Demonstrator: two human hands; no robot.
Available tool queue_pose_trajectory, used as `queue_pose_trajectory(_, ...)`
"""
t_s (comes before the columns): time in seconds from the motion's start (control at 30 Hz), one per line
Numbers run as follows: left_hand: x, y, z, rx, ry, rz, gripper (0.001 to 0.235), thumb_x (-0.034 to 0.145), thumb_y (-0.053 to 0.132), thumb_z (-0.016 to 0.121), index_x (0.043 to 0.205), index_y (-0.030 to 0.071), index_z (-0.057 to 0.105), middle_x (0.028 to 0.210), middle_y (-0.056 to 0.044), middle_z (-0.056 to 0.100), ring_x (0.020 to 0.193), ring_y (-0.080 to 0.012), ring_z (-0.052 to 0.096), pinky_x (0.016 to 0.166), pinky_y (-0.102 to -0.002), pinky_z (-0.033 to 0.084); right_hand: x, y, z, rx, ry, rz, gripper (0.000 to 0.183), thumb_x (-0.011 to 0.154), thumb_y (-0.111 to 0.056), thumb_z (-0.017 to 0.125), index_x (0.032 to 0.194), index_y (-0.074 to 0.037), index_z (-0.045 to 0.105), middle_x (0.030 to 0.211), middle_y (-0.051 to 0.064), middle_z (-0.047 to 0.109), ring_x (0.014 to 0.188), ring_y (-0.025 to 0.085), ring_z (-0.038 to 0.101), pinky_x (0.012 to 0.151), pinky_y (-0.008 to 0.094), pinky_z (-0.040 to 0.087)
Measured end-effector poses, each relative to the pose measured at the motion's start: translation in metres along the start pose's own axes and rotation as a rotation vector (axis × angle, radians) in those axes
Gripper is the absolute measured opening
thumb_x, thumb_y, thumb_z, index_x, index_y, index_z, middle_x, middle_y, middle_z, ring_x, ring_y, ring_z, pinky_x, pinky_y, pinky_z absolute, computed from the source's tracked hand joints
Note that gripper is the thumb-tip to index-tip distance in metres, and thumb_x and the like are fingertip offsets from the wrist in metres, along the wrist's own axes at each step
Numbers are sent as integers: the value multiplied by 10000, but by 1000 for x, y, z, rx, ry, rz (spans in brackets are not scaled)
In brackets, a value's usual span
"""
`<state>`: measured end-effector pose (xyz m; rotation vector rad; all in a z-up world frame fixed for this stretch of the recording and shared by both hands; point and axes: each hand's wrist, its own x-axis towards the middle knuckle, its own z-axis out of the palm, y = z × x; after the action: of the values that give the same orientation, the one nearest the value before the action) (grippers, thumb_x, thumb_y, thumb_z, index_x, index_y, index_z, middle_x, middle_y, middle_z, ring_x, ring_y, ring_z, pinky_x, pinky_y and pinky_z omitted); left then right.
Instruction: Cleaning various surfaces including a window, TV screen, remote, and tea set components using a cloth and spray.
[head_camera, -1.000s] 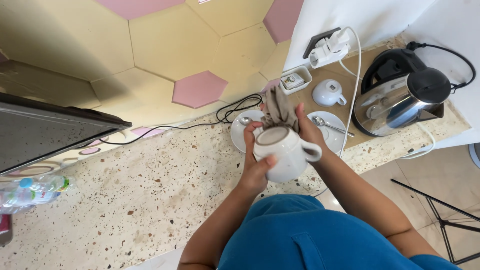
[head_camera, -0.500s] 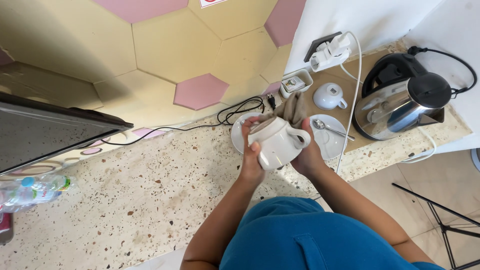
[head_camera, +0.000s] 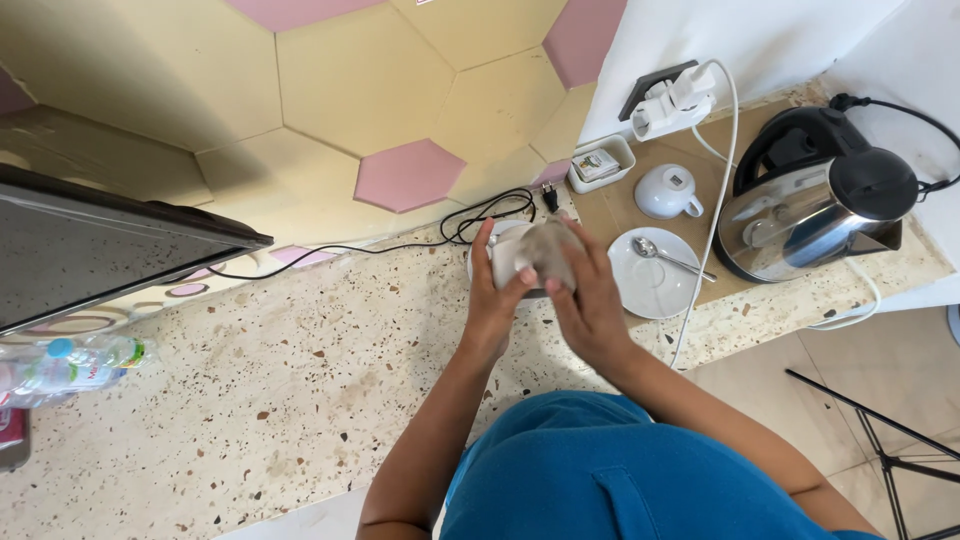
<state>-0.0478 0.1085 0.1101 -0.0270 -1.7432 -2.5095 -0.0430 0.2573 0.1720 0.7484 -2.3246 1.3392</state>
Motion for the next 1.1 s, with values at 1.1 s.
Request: queue_pose_trajectory(1.1,-6,-8,10,-491,121,43,1059,860,871,531,1491,35,379,1303,-155,551,1179,-275,563,913,-432,500,-1,28,11,831,-180,194,701,1053,-152,569,1573,-122,101,1388,87,488,1036,171,635,682,307,614)
